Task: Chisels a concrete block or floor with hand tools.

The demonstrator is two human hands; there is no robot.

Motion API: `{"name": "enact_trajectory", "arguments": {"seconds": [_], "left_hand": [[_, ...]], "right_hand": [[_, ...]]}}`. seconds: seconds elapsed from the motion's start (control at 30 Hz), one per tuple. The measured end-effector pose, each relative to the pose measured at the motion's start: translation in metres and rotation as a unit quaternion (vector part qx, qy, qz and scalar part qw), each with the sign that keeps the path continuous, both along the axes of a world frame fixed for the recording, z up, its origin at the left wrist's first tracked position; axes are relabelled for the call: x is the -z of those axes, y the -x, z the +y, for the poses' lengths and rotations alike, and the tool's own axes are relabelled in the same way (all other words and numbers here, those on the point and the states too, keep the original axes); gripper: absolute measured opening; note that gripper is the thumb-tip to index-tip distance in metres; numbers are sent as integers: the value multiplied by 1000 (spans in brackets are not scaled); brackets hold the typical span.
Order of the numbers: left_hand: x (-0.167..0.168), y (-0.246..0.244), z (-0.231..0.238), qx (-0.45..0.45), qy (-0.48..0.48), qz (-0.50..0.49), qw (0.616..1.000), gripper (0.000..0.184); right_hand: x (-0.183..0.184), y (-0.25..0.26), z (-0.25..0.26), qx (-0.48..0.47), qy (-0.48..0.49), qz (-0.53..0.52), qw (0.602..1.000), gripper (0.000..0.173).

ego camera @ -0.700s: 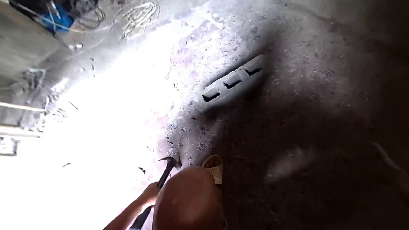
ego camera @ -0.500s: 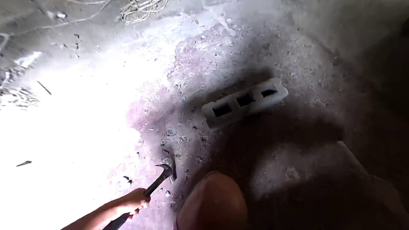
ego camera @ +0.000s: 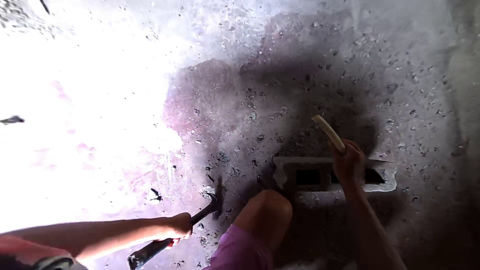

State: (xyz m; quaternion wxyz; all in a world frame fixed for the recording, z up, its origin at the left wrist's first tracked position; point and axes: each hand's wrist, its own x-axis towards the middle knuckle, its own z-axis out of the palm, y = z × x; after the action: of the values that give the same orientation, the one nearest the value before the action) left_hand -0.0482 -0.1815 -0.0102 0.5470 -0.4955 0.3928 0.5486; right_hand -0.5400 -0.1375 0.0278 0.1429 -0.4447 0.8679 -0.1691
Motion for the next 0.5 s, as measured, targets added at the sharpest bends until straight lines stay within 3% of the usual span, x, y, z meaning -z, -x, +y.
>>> {"name": "enact_trajectory", "arguments": {"seconds": [0.07, 0.13, 0.3, 0.5], "left_hand": [[0, -6, 2, -19, 2, 3, 1000, 9], [-2, -3, 5, -53, 12, -16, 998, 11], [-6, 16, 9, -101, 5, -51, 994, 6], [-21, 26, 1, -178, 12, -55, 982, 14]], "right_hand": [[19, -17, -21, 51, -74, -14, 996, 45], [25, -25, -31, 69, -139, 15, 988, 36], [29, -24, -29, 71, -151, 37, 985, 27], [18, -25, -38, 63, -207, 15, 976, 32]]}}
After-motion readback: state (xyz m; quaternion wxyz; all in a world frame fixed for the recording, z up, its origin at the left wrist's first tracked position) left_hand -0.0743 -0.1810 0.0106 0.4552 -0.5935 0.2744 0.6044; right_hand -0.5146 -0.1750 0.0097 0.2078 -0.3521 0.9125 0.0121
